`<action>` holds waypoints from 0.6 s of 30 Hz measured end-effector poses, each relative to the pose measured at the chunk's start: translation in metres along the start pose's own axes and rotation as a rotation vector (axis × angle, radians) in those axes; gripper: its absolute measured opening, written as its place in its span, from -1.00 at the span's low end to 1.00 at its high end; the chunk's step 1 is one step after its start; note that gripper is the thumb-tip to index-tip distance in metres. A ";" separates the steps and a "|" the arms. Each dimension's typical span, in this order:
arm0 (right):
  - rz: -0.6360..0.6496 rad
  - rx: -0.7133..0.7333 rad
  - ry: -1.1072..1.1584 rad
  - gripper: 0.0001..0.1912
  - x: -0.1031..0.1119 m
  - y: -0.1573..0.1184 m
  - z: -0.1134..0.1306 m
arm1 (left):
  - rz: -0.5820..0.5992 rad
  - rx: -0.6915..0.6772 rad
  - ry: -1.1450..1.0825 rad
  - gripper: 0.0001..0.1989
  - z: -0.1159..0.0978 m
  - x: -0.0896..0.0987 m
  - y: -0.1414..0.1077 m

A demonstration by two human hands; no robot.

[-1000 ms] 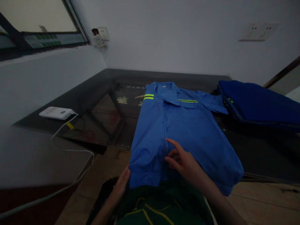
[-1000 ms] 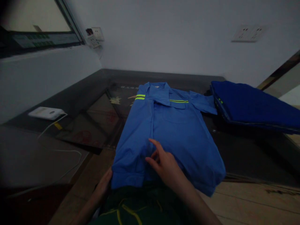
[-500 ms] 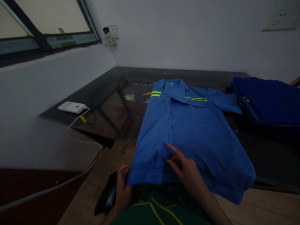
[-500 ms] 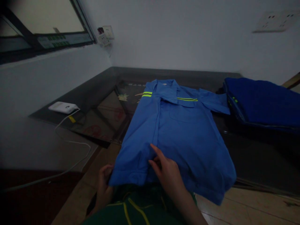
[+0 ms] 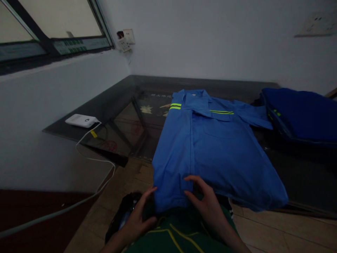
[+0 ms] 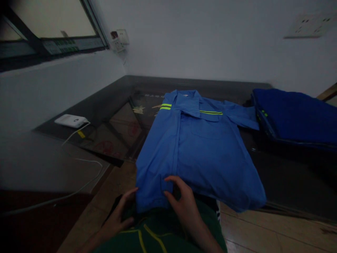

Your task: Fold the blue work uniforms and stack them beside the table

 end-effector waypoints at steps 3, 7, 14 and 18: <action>-0.001 0.045 -0.004 -0.78 -0.003 -0.004 -0.001 | -0.202 0.032 -0.242 -0.34 0.000 -0.002 0.026; 0.039 0.036 -0.017 -0.74 -0.011 -0.007 -0.003 | -0.201 0.151 -0.263 -0.32 -0.010 -0.012 0.064; 0.109 0.117 -0.273 -0.55 -0.020 -0.002 -0.016 | -0.271 -0.014 -0.013 -0.54 -0.033 0.009 0.076; 0.193 0.132 -0.469 -0.41 -0.014 0.005 -0.034 | -0.339 -0.216 0.301 -0.65 -0.058 0.024 0.071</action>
Point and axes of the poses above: each hand's wrist, its own y-axis towards the middle knuckle, its own x-axis out of the back of the hand, z = x × y, the point moved 4 cm from there along y, towards the middle knuckle, and after that the axes turned 12 degrees about -y, right-handed, at the moved point
